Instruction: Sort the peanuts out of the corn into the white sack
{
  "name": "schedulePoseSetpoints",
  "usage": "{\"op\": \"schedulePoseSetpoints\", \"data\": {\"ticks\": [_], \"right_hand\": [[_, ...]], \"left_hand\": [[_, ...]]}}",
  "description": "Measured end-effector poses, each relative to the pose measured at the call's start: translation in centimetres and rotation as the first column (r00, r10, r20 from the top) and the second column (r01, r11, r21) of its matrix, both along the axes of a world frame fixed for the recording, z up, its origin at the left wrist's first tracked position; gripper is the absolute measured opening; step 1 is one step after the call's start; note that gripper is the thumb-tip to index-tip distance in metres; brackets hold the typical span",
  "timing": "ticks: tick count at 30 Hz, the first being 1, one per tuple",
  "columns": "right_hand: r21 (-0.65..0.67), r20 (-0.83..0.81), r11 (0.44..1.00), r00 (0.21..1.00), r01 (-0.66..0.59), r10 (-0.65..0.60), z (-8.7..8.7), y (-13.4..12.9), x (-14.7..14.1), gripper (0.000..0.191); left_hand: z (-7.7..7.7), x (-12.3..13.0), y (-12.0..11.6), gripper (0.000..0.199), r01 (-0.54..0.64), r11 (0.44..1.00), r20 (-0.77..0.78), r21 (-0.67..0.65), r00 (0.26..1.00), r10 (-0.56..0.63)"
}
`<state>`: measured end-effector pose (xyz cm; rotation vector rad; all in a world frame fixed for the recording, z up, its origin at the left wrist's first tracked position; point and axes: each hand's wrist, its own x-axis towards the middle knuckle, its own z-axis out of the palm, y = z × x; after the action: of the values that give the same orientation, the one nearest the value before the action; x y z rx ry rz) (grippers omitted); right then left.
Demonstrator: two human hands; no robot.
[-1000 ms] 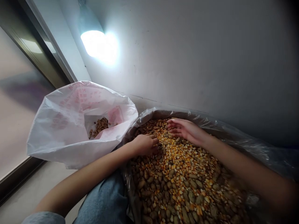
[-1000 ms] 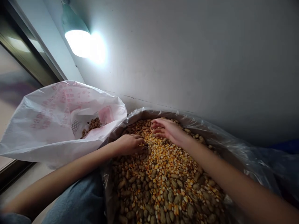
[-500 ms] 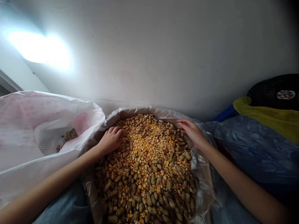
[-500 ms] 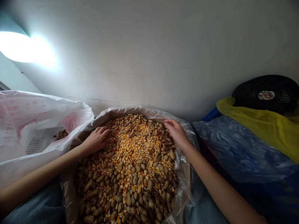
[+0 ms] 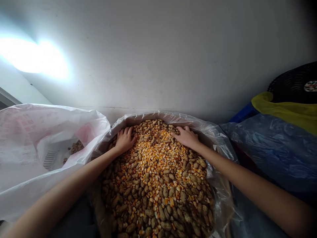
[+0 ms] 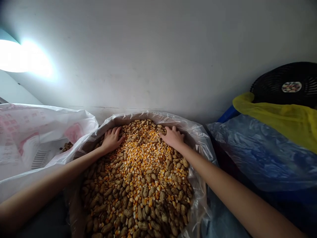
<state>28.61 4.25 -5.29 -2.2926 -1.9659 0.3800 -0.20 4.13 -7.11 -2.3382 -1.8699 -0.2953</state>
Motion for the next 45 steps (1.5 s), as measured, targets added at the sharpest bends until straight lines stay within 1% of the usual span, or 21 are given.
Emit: {"op": "schedulePoseSetpoints", "data": {"ticks": [3, 6, 10, 15, 17, 24, 29, 33, 36, 39, 42, 45], "right_hand": [[0.022, -0.017, 0.999, 0.999, -0.046, 0.046, -0.5, 0.1, 0.3, 0.064], [0.038, -0.066, 0.998, 0.997, -0.044, 0.047, -1.3, -0.1, 0.4, 0.064], [0.045, -0.093, 0.995, 0.991, -0.091, 0.095, -2.0, -0.4, 0.1, 0.063], [0.107, -0.111, 0.990, 0.989, -0.087, 0.098, -1.8, -0.7, 0.3, 0.051], [0.111, -0.118, 0.989, 0.987, -0.097, 0.110, -1.7, -0.9, 0.4, 0.048], [0.109, -0.179, 0.987, 0.975, -0.115, 0.134, -1.8, -0.3, 0.6, 0.055], [0.164, -0.255, 0.982, 0.958, -0.094, 0.134, -1.6, -0.3, 0.6, 0.037], [0.234, -0.365, 0.972, 0.924, -0.025, 0.111, -1.3, -0.4, 0.6, 0.025], [0.260, -0.490, 0.963, 0.869, 0.070, 0.069, -0.9, -0.5, 0.6, 0.022], [0.236, -0.648, 0.956, 0.761, 0.174, 0.021, -0.3, -0.6, 0.6, 0.024], [0.173, -0.806, 0.948, 0.592, 0.268, -0.020, 0.1, -0.7, 0.5, 0.025], [0.081, -0.923, 0.944, 0.381, 0.319, -0.050, 0.5, -0.7, 0.4, 0.022]], "left_hand": [[0.1, -0.2, 0.3, 0.057, 0.025, 0.999, 0.046, -0.035, 0.999, -0.023], [-0.1, -0.3, 0.4, 0.057, 0.055, 0.997, 0.086, -0.053, 0.995, -0.050], [-0.1, -0.3, 0.4, 0.056, 0.081, 0.994, 0.089, -0.067, 0.993, -0.075], [0.7, 0.0, 0.6, 0.040, 0.079, 0.992, 0.068, -0.098, 0.995, -0.072], [0.9, 0.1, 0.6, 0.036, 0.074, 0.992, 0.071, -0.100, 0.995, -0.067], [1.1, 0.3, 0.4, 0.035, 0.080, 0.989, 0.104, -0.121, 0.992, -0.068], [1.2, 0.2, 0.5, 0.035, 0.087, 0.987, 0.156, -0.137, 0.986, -0.065], [1.3, 0.0, 0.4, 0.033, 0.095, 0.986, 0.241, -0.135, 0.969, -0.060], [1.5, -0.2, 0.3, 0.032, 0.100, 0.987, 0.333, -0.129, 0.942, -0.052], [1.6, -0.2, 0.3, 0.030, 0.109, 0.988, 0.449, -0.112, 0.892, -0.048], [1.8, -0.3, 0.2, 0.029, 0.112, 0.989, 0.584, -0.093, 0.811, -0.037], [1.9, -0.3, -0.2, 0.027, 0.096, 0.991, 0.731, -0.088, 0.682, -0.002]]}}
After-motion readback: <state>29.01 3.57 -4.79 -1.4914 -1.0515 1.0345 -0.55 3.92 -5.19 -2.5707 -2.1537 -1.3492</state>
